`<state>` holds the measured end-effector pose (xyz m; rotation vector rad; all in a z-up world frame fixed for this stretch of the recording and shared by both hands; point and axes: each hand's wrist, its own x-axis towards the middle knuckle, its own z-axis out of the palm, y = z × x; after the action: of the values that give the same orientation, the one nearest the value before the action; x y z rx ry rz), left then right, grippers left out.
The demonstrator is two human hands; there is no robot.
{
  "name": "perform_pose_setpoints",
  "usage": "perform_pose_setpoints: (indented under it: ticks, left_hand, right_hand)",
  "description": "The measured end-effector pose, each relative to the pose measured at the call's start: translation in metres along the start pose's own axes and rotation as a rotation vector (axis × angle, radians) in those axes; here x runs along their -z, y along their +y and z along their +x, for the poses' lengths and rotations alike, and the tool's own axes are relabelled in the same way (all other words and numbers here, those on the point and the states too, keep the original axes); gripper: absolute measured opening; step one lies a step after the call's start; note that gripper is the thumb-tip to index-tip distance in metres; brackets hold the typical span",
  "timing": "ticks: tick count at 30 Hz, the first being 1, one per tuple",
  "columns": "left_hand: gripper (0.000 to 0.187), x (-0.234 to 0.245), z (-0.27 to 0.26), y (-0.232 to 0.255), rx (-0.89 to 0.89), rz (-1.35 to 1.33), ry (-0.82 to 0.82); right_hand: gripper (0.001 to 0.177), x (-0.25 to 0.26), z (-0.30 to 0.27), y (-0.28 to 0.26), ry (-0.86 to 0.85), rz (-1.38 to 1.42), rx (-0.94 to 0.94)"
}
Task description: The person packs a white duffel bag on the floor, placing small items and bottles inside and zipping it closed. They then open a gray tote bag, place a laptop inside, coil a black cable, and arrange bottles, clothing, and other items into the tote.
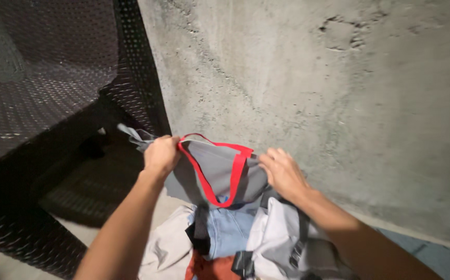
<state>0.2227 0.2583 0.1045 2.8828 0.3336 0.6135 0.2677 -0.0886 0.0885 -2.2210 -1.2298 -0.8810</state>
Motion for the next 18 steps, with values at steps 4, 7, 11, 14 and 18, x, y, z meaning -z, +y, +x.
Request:
perform_pose_setpoints:
  ticks: [4,7,11,14,18]
  left_hand:
    - [0.021,0.043,-0.027,0.015,-0.148,0.014,0.106]
    - [0.022,0.083,-0.044,0.042,-0.232,0.012,0.191]
    - [0.019,0.147,-0.066,0.083,-0.312,0.031,0.297]
    - [0.021,0.194,-0.09,0.114,-0.38,0.047,0.342]
    - [0.025,0.247,-0.126,0.155,-0.448,0.04,0.375]
  right_hand:
    - [0.009,0.035,0.006,-0.002,0.038,-0.005,-0.135]
    - [0.009,0.073,0.007,-0.003,0.106,-0.06,-0.162]
    - [0.013,0.14,0.012,-0.008,0.191,-0.067,-0.134]
    - [0.016,0.198,0.008,-0.018,0.251,-0.105,-0.077]
    - [0.021,0.277,-0.011,-0.042,0.301,-0.17,-0.003]
